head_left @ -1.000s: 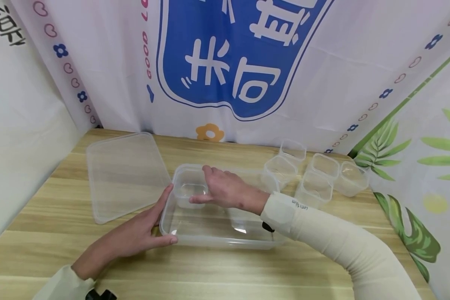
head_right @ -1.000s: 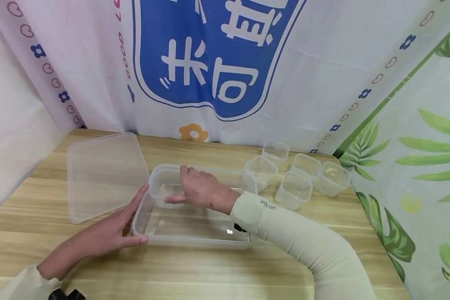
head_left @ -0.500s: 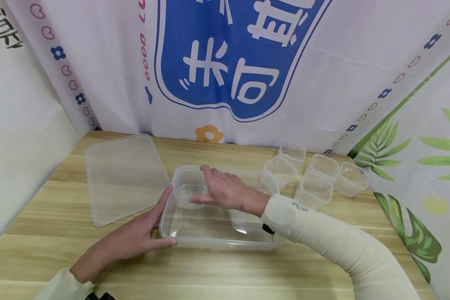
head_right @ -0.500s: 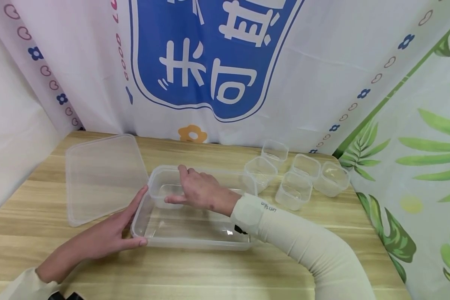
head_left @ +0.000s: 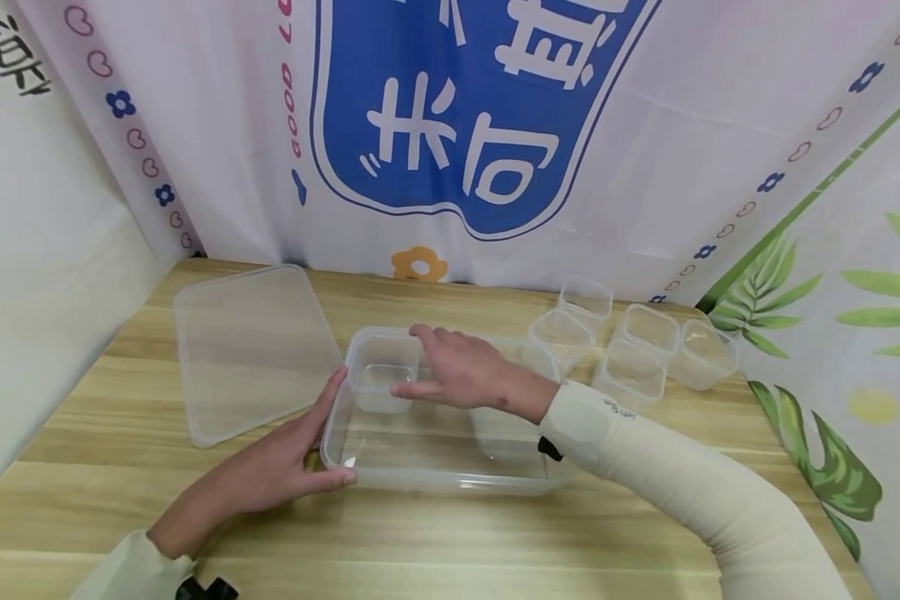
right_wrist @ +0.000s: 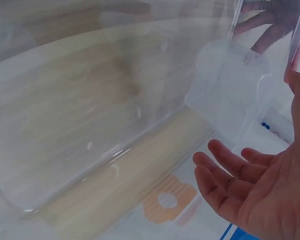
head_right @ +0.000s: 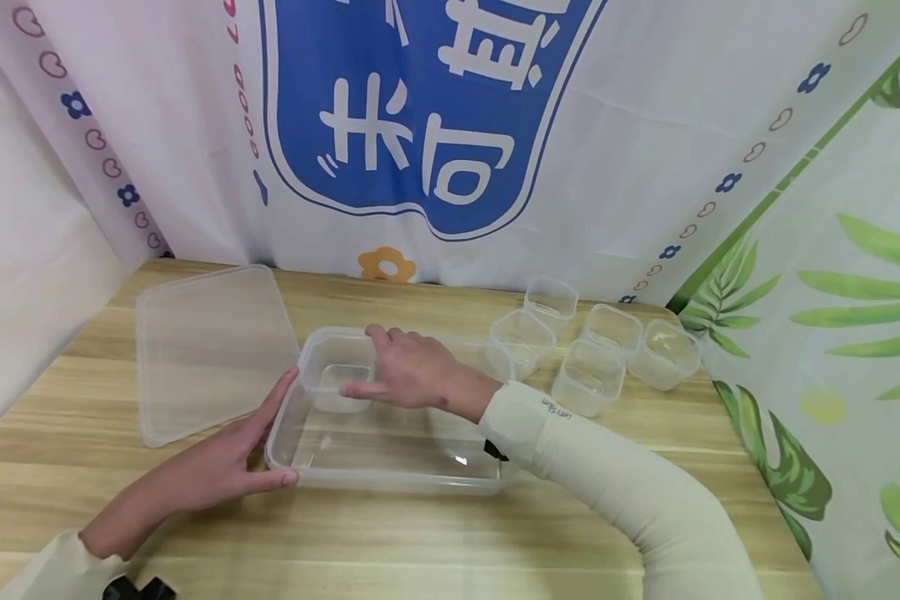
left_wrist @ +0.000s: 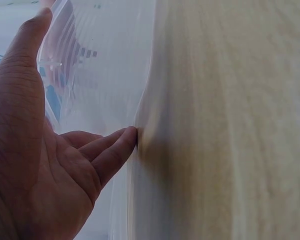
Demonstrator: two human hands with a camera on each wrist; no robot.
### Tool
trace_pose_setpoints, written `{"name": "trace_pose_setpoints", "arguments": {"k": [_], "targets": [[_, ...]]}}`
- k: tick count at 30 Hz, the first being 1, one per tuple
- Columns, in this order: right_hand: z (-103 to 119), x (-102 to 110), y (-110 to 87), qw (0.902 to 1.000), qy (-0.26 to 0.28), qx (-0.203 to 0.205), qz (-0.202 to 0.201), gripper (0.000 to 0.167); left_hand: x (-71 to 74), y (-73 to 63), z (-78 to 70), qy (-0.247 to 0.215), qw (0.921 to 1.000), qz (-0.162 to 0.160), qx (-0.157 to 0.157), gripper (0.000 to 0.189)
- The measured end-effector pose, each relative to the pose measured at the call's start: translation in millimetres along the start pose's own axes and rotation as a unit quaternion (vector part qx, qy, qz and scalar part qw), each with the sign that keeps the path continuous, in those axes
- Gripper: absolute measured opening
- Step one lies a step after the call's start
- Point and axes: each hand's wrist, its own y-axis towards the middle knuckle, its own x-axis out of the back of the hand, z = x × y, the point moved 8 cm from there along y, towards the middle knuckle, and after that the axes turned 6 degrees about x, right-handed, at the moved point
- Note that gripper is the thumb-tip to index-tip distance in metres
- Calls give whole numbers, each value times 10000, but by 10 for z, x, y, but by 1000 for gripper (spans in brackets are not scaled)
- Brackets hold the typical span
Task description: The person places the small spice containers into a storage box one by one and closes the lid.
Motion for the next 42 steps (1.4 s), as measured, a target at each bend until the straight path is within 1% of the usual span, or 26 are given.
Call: {"name": "trace_pose_setpoints", "arguments": {"k": [3, 6, 9, 12, 16, 19, 21, 24, 30, 33, 36, 42], "targets": [[-59, 64, -87, 10000, 12, -49, -39, 90, -3, 18, -5, -8, 10000, -17, 0, 119], [-86, 161, -195, 9997, 171, 7, -161, 82, -22, 18, -12, -45, 10000, 14, 6, 119], [-101, 307, -315, 9987, 393, 89, -317, 73, -37, 6, -18, 4, 10000, 21, -2, 120], [-150, 499, -445, 9977, 413, 104, -524, 65, -31, 10, -24, 110, 9999, -21, -7, 119], [-312, 724, -638, 9955, 409, -53, -848, 58, -22, 15, -26, 120, 9999, -68, 28, 119], [-504, 816, -804, 9922, 545, -238, -1093, 53, -24, 17, -27, 79, 9999, -62, 59, 120], [-654, 832, -919, 9894, 687, -383, -1222, 51, -25, 18, -25, 87, 9999, -71, 86, 120], [-889, 803, -1100, 9844, 924, -608, -1370, 49, -26, 16, -24, 98, 9999, -84, 113, 120], [-1287, 722, -1514, 9766, 1112, -1033, -1522, 52, -33, 13, -22, 94, 9998, -76, 159, 120], [-1424, 688, -1727, 9716, 1277, -1213, -1577, 54, -37, 15, -18, 123, 9997, -80, 176, 120], [-1534, 651, -1907, 9679, 1312, -1373, -1645, 56, -36, 19, -17, 160, 9997, -94, 163, 120], [-1717, 577, -2158, 9646, 1241, -1562, -1726, 65, -42, 23, -16, 133, 9997, -81, 173, 119]]}}
